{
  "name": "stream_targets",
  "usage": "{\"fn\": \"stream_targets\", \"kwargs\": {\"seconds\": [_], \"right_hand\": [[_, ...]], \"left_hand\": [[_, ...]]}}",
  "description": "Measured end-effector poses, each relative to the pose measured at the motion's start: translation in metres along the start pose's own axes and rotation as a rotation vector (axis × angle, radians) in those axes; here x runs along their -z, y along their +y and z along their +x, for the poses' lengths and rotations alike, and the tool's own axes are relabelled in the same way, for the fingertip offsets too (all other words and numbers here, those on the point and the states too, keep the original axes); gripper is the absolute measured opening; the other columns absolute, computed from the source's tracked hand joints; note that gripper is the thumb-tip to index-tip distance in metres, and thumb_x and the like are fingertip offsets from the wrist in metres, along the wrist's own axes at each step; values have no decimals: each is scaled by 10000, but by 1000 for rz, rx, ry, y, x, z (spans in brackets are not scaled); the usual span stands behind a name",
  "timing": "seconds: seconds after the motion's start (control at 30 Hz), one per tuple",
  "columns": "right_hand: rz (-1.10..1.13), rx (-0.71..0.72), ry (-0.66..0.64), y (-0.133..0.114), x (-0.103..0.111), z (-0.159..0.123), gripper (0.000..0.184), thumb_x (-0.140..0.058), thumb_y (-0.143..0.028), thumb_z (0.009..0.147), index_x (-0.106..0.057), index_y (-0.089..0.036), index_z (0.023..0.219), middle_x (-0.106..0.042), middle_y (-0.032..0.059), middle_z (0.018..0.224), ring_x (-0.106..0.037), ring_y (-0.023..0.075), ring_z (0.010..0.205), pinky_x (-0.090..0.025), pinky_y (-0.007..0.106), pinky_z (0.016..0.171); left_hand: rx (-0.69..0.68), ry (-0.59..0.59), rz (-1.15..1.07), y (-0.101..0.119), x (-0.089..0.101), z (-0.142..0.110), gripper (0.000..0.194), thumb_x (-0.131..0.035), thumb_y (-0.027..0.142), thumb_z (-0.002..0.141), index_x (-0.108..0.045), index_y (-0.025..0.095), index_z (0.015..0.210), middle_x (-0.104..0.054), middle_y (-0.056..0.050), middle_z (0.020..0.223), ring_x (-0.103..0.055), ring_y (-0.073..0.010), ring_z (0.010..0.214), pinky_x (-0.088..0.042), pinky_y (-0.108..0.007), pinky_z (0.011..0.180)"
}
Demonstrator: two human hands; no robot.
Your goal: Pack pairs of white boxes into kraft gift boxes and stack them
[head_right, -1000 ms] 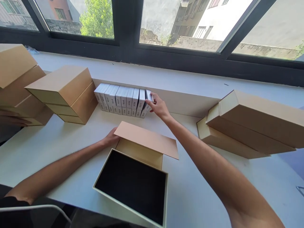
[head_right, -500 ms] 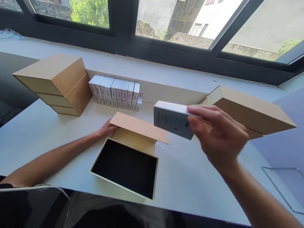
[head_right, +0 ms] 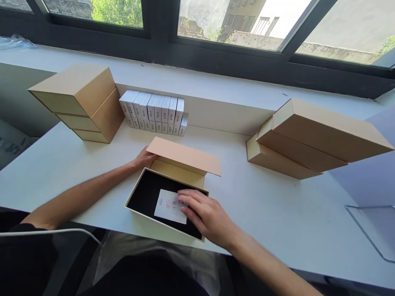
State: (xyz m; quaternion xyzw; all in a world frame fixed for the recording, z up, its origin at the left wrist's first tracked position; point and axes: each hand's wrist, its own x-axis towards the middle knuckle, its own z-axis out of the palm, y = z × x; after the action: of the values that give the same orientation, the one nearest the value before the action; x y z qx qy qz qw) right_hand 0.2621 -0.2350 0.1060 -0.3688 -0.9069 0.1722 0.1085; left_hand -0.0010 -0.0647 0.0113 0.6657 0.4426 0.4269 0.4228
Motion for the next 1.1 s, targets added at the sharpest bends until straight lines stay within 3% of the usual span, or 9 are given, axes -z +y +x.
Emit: {"fn": "stream_targets", "kwargs": {"seconds": [0.13, 0.37, 0.47, 0.53, 0.63, 0.7, 0.77, 0.9, 1.1], "right_hand": [[-250, -265, -226, -5, -5, 12, 400, -384, -303, 1023, -581, -149, 1335, -745, 132, 930, -716, 280, 851, -560, 421, 792], [178, -19, -522, -34, -9, 56, 602, -323, -517, 1034, -337, -203, 1547, -717, 124, 1066, -683, 256, 949, -513, 346, 802], [197, 46, -413, -26, 9, 58, 495, -361, -479, 1034, -569, -199, 1386, -727, 96, 931, -680, 208, 816, -499, 302, 738], [263, 41, -172, -7, 34, 62, 443, -365, -458, 1037, -716, -200, 1119, -694, 47, 743, -632, 152, 651, -480, 260, 654], [312, -156, 298, 41, 78, 94, 455, -368, -477, 1029, -693, -210, 858, -523, -27, 518, -480, 108, 469, -434, 235, 532], [281, -316, 466, 77, 94, 131, 380, -435, -485, 1000, -664, -202, 890, -582, -5, 615, -529, 112, 555, -468, 237, 583], [278, -498, 348, 111, 94, 170, 332, -551, -474, 938, -625, -199, 1109, -690, 63, 907, -623, 150, 748, -511, 250, 625], [236, -626, 208, 157, 68, 219, 666, -749, -362, 770, -502, -184, 1363, -636, 158, 1231, -648, 227, 878, -555, 288, 591], [238, -616, 128, 180, 53, 209, 713, -625, -290, 855, -348, -217, 1508, -641, 130, 1235, -644, 208, 881, -549, 229, 512]], "left_hand": [[-11, 23, 4, -2, -2, 0, 456, -757, 522, 740, -710, 122, 954, -762, -102, 941, -702, -267, 921, -566, -322, 770], [8, -2, 12, -1, -1, 0, 453, -750, 508, 743, -715, 122, 977, -759, -110, 987, -697, -285, 949, -560, -329, 781], [4, -21, -1, -1, 0, 1, 418, -745, 475, 755, -714, 132, 992, -755, -111, 1041, -692, -295, 994, -556, -338, 816], [3, -37, -16, -1, -1, 2, 382, -730, 440, 777, -711, 135, 1007, -754, -109, 1060, -693, -294, 1005, -558, -342, 822], [3, -44, -29, -2, -2, 4, 341, -717, 387, 796, -706, 134, 1025, -754, -104, 1067, -695, -286, 1005, -563, -343, 824], [3, -40, -32, -2, -2, 4, 333, -723, 370, 792, -708, 135, 1027, -757, -98, 1053, -694, -283, 1002, -563, -343, 827], [8, -42, -34, -1, -2, 4, 327, -724, 371, 790, -713, 138, 1019, -760, -93, 1035, -692, -281, 1000, -562, -340, 825], [26, -61, -44, 1, -2, 5, 351, -729, 403, 782, -720, 137, 1009, -759, -98, 1036, -688, -284, 989, -556, -334, 816], [36, -71, -100, 3, -3, 6, 378, -740, 413, 766, -723, 136, 1023, -758, -95, 1044, -685, -293, 1011, -552, -332, 829]]}}
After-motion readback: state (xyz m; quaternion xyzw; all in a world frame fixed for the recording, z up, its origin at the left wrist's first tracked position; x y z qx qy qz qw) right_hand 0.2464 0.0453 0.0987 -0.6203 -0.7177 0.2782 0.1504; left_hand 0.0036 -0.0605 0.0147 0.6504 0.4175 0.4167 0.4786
